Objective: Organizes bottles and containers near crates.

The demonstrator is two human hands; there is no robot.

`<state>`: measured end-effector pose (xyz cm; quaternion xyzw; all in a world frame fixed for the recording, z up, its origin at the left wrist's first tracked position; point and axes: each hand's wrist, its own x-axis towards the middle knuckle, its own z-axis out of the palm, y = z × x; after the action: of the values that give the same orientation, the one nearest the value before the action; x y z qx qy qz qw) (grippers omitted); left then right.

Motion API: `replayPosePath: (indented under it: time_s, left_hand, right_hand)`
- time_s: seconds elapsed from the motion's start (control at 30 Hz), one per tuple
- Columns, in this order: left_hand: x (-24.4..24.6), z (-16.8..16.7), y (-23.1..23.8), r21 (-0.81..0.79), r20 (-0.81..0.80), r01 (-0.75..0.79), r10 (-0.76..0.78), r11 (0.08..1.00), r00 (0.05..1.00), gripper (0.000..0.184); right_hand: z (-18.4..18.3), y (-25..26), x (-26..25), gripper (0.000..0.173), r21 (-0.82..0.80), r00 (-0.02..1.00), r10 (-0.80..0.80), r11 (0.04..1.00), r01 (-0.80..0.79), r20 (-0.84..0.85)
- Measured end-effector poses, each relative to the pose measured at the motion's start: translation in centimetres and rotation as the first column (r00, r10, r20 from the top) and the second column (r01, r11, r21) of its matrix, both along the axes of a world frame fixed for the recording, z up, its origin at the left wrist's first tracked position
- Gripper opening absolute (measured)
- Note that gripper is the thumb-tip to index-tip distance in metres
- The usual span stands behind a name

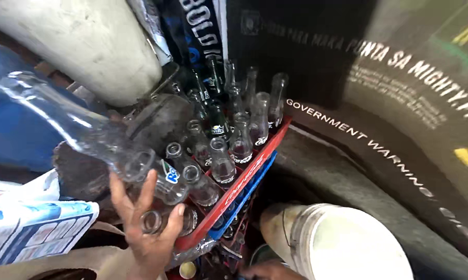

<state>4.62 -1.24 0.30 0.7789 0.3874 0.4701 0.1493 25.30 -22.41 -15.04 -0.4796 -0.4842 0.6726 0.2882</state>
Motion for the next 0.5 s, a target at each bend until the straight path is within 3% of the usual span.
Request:
replayPosePath:
  time_s: [0.03, 0.1, 0.17, 0.2, 0.23, 0.27, 0.37, 0.43, 0.5]
  left_hand:
    - [0.1, -0.1, 0.1, 0.007, 0.019, -0.001, 0.001, 1.0, 1.0, 0.058]
    - [0.3, -0.3, 0.0, 0.004, 0.059, -0.001, 0.001, 1.0, 0.998, 0.056]
    - [0.4, -0.3, 0.0, -0.006, 0.078, -0.008, 0.009, 1.0, 0.997, 0.056]
    - [0.4, -0.3, 0.0, -0.016, 0.075, -0.016, 0.017, 1.0, 0.997, 0.056]
    - [0.4, -0.3, 0.0, -0.024, 0.071, -0.024, 0.025, 0.999, 0.997, 0.055]
    - [0.4, -0.3, 0.0, -0.03, 0.066, -0.032, 0.034, 0.999, 0.997, 0.055]
    - [0.3, -0.4, 0.1, -0.034, 0.054, -0.042, 0.044, 0.999, 0.998, 0.055]
    - [0.3, -0.4, 0.1, -0.037, 0.048, -0.048, 0.05, 0.998, 0.998, 0.054]
    - [0.3, -0.4, 0.2, -0.043, 0.058, -0.042, 0.045, 0.998, 0.997, 0.053]
  right_hand:
    - [5.5, 2.2, 1.2, 0.036, 0.24, 0.995, -0.103, 0.966, 0.099, 0.005]
    - [14.7, 6.8, 3.1, 0.03, 0.63, 0.926, -0.375, 0.728, 0.271, 0.035]
    - [20.6, 12.8, 4.0, 0.027, 0.887, 0.791, -0.605, 0.413, 0.207, 0.097]
    - [22.8, 15.9, 4.1, 0.037, 0.939, 0.746, -0.646, 0.333, 0.085, 0.161]
    - [24.6, 19.0, 3.9, 0.052, 0.939, 0.728, -0.631, 0.341, -0.05, 0.268]
    - [26.2, 21.9, 3.4, 0.07, 0.889, 0.717, -0.565, 0.424, -0.174, 0.409]
    - [28.0, 28.8, 0.6, 0.115, 0.53, 0.581, -0.199, 0.699, -0.48, 0.789]
    - [27.6, 31.3, -0.7, 0.12, 0.371, 0.499, -0.044, 0.726, -0.58, 0.866]
    - [27.3, 32.4, -0.8, 0.108, 0.379, 0.523, -0.015, 0.705, -0.599, 0.853]
